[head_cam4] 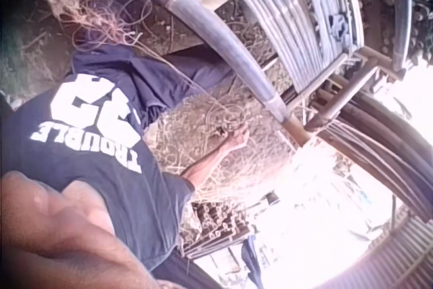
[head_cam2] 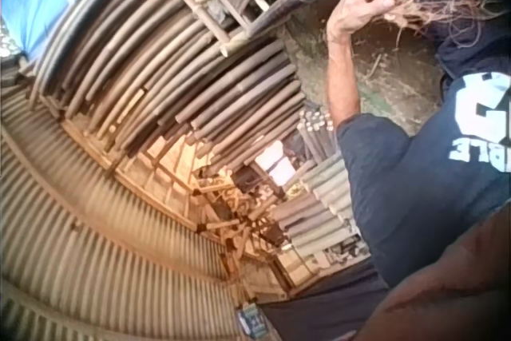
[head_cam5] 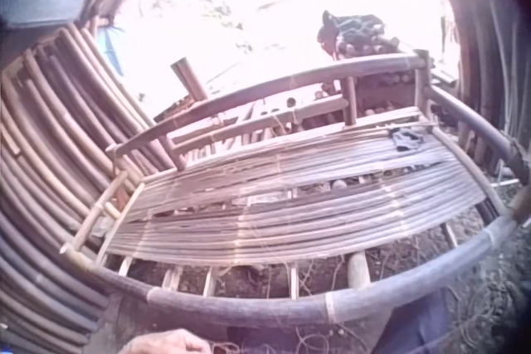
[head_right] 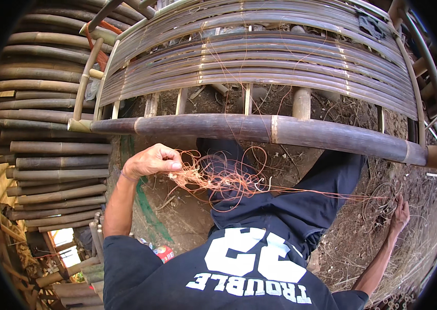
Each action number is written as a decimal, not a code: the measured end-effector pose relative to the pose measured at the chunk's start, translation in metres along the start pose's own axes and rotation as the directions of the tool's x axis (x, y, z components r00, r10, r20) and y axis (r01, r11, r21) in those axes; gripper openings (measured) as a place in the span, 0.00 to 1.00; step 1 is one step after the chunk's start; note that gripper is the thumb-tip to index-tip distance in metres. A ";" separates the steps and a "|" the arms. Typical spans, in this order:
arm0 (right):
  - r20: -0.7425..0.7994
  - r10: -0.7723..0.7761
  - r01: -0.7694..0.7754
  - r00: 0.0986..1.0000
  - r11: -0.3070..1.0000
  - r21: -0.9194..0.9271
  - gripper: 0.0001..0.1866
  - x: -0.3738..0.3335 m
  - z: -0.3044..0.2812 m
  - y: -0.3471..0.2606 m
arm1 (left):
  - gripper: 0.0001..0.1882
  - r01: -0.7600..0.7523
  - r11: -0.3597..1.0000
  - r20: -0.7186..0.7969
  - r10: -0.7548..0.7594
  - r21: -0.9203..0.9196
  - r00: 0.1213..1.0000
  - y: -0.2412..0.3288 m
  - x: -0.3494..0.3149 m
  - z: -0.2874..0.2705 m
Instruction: The person arranges thin bamboo strips into a frame and then sits on the ground to tie the strips to the frame using orange string. The person repeatedly wraps and knots the string to secure the strips in place.
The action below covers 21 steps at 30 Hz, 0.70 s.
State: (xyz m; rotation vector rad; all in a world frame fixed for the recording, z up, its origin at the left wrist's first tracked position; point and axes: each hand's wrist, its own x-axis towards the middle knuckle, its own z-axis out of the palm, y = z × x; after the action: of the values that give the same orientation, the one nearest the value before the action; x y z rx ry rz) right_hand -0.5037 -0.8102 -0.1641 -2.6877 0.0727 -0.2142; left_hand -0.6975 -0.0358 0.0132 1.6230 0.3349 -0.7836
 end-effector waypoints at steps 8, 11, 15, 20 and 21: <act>0.286 -0.295 0.053 0.912 0.775 0.630 0.07 -0.060 -0.019 -0.305 | 0.12 -0.100 0.914 -0.242 0.002 -0.394 0.970 0.020 0.045 0.099; 0.625 -0.365 -0.315 0.690 0.626 0.713 0.12 -0.098 -0.005 -0.401 | 0.11 -0.219 0.897 -0.258 0.123 -0.383 0.958 0.034 0.058 0.133; 0.528 -0.451 -0.158 0.720 0.633 0.757 0.14 -0.121 0.031 -0.432 | 0.11 -0.253 0.861 -0.317 0.115 -0.441 0.942 0.041 0.064 0.160; 0.444 -0.427 -0.062 0.788 0.662 0.747 0.07 -0.126 0.041 -0.421 | 0.08 -0.134 0.859 -0.296 -0.021 -0.495 0.955 0.022 0.080 0.181; 0.472 -0.426 -0.053 0.772 0.697 0.715 0.07 -0.125 0.041 -0.418 | 0.08 -0.224 0.834 -0.344 0.044 -0.504 0.938 0.013 0.085 0.186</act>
State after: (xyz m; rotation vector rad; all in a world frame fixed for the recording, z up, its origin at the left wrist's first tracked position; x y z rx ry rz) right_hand -0.6139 -0.4055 -0.0369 -1.8542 -0.4301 0.4979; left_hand -0.6833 -0.2334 -0.0383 1.2101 0.6066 -0.2677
